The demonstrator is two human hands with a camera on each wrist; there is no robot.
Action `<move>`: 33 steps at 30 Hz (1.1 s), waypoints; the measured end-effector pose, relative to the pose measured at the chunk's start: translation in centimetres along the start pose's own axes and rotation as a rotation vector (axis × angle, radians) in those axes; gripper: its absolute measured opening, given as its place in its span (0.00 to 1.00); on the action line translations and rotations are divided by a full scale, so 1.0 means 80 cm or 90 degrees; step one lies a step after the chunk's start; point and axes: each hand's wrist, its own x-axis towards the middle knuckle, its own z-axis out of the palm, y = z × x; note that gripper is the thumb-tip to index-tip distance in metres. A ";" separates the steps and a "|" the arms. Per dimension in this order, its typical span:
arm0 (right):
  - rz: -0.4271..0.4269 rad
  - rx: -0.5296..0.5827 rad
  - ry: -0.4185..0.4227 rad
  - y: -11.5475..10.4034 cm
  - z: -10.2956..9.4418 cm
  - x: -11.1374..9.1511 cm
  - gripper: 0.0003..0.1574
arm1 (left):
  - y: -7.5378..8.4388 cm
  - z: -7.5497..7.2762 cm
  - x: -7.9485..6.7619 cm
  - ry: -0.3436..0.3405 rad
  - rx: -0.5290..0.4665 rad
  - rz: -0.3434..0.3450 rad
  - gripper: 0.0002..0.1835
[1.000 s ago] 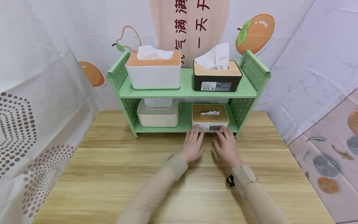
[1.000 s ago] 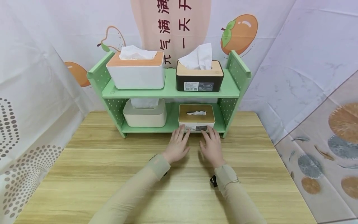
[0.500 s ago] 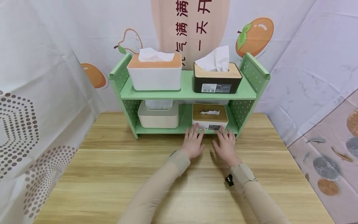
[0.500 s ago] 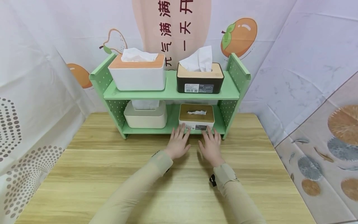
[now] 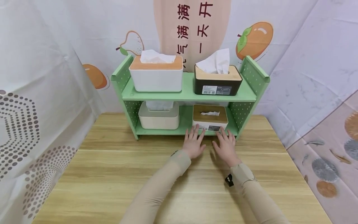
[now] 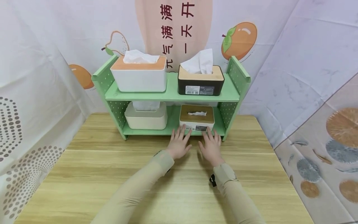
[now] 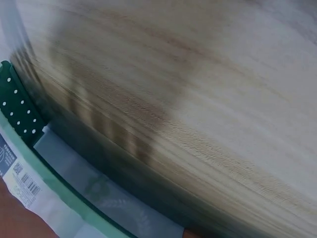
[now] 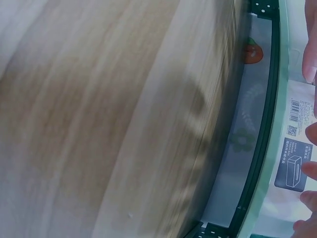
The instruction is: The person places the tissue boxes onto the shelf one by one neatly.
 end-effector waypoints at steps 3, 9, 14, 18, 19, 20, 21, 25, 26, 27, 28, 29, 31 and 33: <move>0.002 0.003 -0.008 0.000 0.000 0.001 0.31 | -0.001 -0.001 0.000 -0.009 -0.003 -0.002 0.37; 0.001 0.016 -0.011 0.000 -0.004 0.003 0.31 | -0.001 -0.003 -0.001 -0.012 -0.011 -0.003 0.37; 0.000 0.013 -0.013 0.001 -0.006 0.008 0.31 | 0.000 -0.006 0.002 -0.009 -0.016 -0.008 0.36; 0.007 0.003 -0.020 0.002 -0.006 0.012 0.31 | 0.000 -0.004 0.007 -0.001 -0.018 -0.007 0.36; 0.008 0.001 -0.020 0.002 -0.006 0.013 0.31 | 0.000 -0.004 0.008 0.000 -0.019 -0.007 0.36; 0.010 -0.001 -0.022 0.002 -0.006 0.013 0.31 | 0.000 -0.004 0.009 0.001 -0.022 -0.007 0.36; 0.012 -0.002 -0.023 0.003 -0.006 0.014 0.31 | 0.000 -0.004 0.009 0.002 -0.026 -0.006 0.36; 0.016 0.001 -0.026 0.003 -0.006 0.016 0.32 | 0.000 -0.005 0.010 -0.002 -0.030 -0.008 0.36; 0.016 0.000 -0.027 0.003 -0.006 0.017 0.32 | 0.000 -0.005 0.010 -0.001 -0.027 -0.007 0.36; 0.015 -0.001 -0.025 0.003 -0.006 0.017 0.32 | 0.000 -0.005 0.010 0.000 -0.022 -0.006 0.36; 0.013 -0.003 -0.021 0.003 -0.007 0.017 0.32 | 0.000 -0.006 0.010 0.002 -0.017 -0.004 0.36; 0.011 -0.005 -0.018 0.003 -0.007 0.017 0.31 | 0.000 -0.007 0.010 0.005 -0.010 -0.002 0.36; 0.003 -0.010 -0.008 0.003 -0.008 0.017 0.31 | 0.001 -0.009 0.009 0.012 0.005 0.006 0.36; -0.009 -0.011 0.005 0.001 -0.011 0.015 0.31 | 0.001 -0.013 0.005 0.025 0.019 0.015 0.36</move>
